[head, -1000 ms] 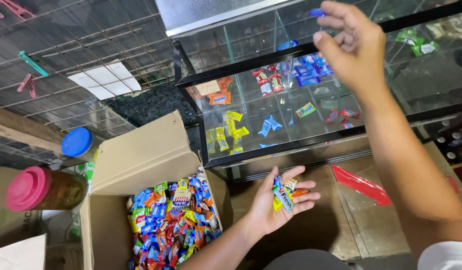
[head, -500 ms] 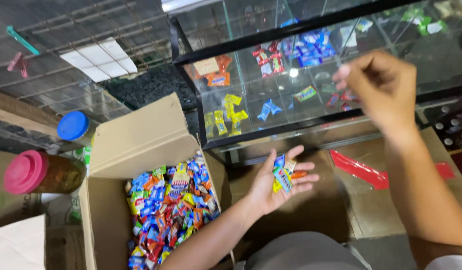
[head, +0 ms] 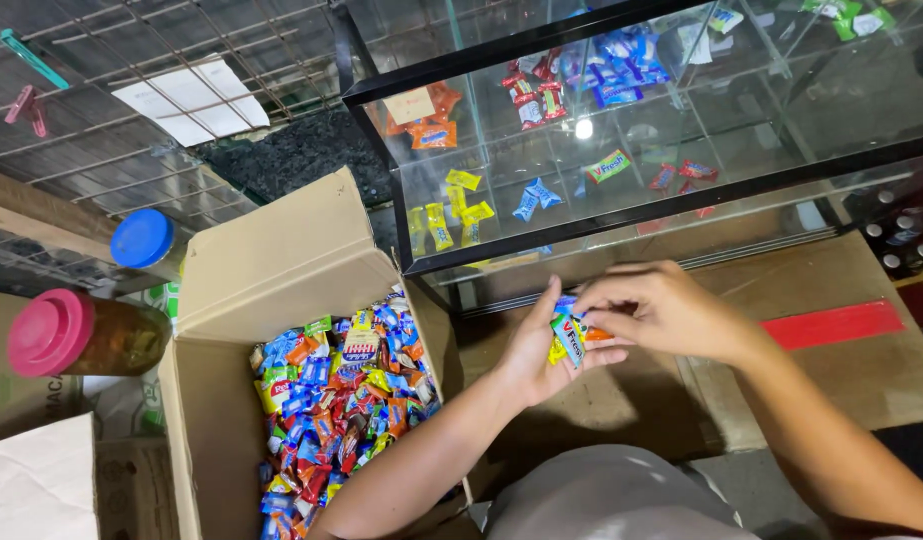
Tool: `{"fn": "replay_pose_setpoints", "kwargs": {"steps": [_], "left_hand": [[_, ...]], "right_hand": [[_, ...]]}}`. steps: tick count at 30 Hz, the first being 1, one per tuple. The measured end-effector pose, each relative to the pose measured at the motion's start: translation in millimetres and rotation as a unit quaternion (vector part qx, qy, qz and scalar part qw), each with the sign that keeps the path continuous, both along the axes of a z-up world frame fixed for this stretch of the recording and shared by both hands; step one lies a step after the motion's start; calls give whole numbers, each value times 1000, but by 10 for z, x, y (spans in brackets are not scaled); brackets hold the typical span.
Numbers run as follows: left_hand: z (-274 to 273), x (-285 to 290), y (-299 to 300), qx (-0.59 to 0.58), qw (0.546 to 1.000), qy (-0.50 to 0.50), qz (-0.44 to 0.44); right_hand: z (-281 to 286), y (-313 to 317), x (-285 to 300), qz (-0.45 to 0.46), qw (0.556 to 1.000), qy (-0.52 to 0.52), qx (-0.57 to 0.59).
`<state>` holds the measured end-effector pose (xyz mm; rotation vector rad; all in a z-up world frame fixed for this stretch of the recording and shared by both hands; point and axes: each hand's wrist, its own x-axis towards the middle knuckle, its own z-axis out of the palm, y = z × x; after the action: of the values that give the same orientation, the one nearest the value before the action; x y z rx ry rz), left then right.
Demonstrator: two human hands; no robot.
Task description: Organize various wrapped candies from a box into a glass display case.
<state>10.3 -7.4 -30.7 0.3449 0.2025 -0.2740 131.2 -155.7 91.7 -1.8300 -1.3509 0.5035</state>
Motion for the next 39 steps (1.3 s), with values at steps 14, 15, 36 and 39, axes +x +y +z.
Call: {"fn": "replay_pose_setpoints", "kwargs": {"steps": [14,15,36,39], "left_hand": [[292,-49,35,17,999,-38,-14],[271,-52,31,7,999,-42,-12],[247,-44,45,-38,999,-31,14],[240,-34,39,-41,999,-25,15]], "right_hand": [[992,-14,613,-183,957,-61,217],[1001,20,702,-202,950,-30,235],[980,342,973,-219,923,105,300],[804,111,707,-227,935,91,258]]}}
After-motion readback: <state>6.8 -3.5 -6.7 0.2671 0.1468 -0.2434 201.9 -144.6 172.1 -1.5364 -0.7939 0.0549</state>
